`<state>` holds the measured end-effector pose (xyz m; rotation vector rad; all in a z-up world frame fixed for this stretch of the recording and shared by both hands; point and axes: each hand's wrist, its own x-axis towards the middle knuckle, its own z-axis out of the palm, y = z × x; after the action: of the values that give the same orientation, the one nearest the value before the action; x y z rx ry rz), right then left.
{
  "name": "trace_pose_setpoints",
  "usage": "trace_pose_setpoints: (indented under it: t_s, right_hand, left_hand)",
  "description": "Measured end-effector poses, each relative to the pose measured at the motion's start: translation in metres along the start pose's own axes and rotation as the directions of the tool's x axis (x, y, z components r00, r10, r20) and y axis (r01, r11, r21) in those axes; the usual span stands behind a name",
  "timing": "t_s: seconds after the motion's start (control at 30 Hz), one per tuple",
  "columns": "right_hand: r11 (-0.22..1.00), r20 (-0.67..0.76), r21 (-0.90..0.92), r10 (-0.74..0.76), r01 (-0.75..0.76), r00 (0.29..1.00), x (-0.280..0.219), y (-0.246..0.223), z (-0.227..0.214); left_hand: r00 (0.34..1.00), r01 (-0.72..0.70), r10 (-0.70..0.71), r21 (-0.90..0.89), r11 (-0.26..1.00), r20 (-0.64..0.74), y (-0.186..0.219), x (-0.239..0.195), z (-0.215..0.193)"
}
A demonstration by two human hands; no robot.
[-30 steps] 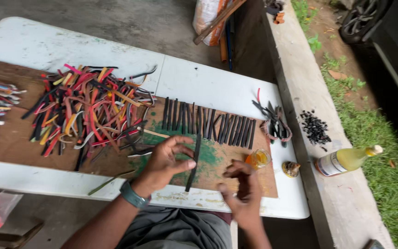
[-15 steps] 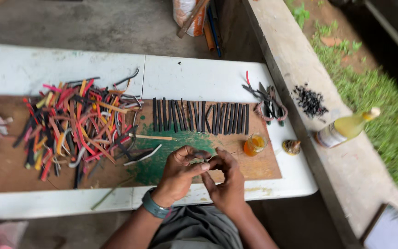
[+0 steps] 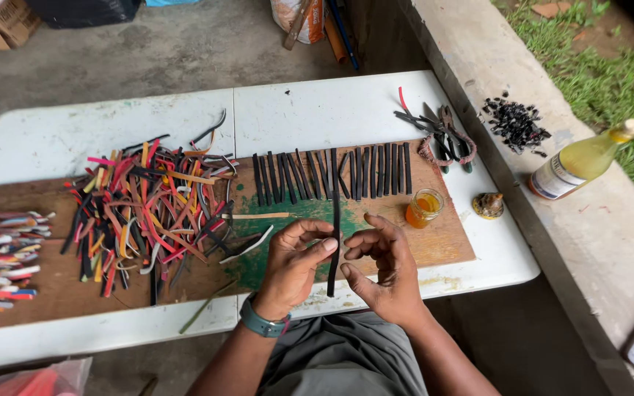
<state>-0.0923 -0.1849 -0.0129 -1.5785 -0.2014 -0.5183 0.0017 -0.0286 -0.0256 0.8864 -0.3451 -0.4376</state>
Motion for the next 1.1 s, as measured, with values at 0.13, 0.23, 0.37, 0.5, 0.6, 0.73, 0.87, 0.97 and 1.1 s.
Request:
trace_pose_setpoints:
  t_s: [0.13, 0.23, 0.37, 0.5, 0.6, 0.73, 0.87, 0.97, 1.1]
  right_hand:
    - [0.994, -0.011, 0.085, 0.063, -0.062, 0.998, -0.006, -0.004, 0.005]
    - [0.982, -0.054, 0.081, 0.174, -0.17, 0.983, -0.008, -0.006, 0.011]
    - [0.976, -0.072, 0.016, 0.219, -0.218, 0.973, -0.004, -0.012, 0.012]
    - [0.975, -0.055, -0.005, 0.221, -0.222, 0.974, -0.005, -0.011, 0.012]
    - [0.981, -0.038, 0.002, 0.192, -0.193, 0.981, -0.015, -0.011, 0.007]
    - [0.998, 0.024, 0.05, 0.024, -0.025, 0.999, -0.011, -0.016, -0.007]
    - [0.979, 0.07, -0.18, -0.089, 0.1, 0.994, -0.014, -0.022, -0.017]
    - [0.977, 0.075, -0.206, -0.042, 0.057, 0.996, -0.01, -0.029, -0.02]
    - [0.891, 0.104, -0.439, -0.079, 0.117, 0.991, -0.004, -0.038, -0.021]
  left_hand:
    - [0.998, 0.017, -0.019, 0.03, 0.999, 0.056, 0.0, -0.006, -0.005]
    - [0.999, -0.044, 0.051, 0.311, 0.949, -0.015, -0.003, -0.01, -0.005]
    - [0.984, -0.175, 0.173, 0.382, 0.907, 0.04, -0.001, -0.01, 0.002]
    - [0.995, -0.098, 0.089, 0.336, 0.937, 0.041, 0.005, -0.011, -0.001]
    - [0.997, -0.03, 0.021, 0.141, 0.99, 0.07, 0.001, -0.012, -0.003]
    - [0.975, 0.069, -0.033, -0.16, 0.985, 0.218, 0.005, -0.009, -0.007]
    - [0.945, 0.24, -0.14, -0.335, 0.911, 0.295, 0.007, -0.014, -0.009]
    - [0.931, 0.277, -0.16, -0.349, 0.895, 0.328, 0.006, -0.013, -0.007]
    - [0.916, 0.281, -0.127, -0.382, 0.88, 0.382, 0.004, -0.015, -0.009]
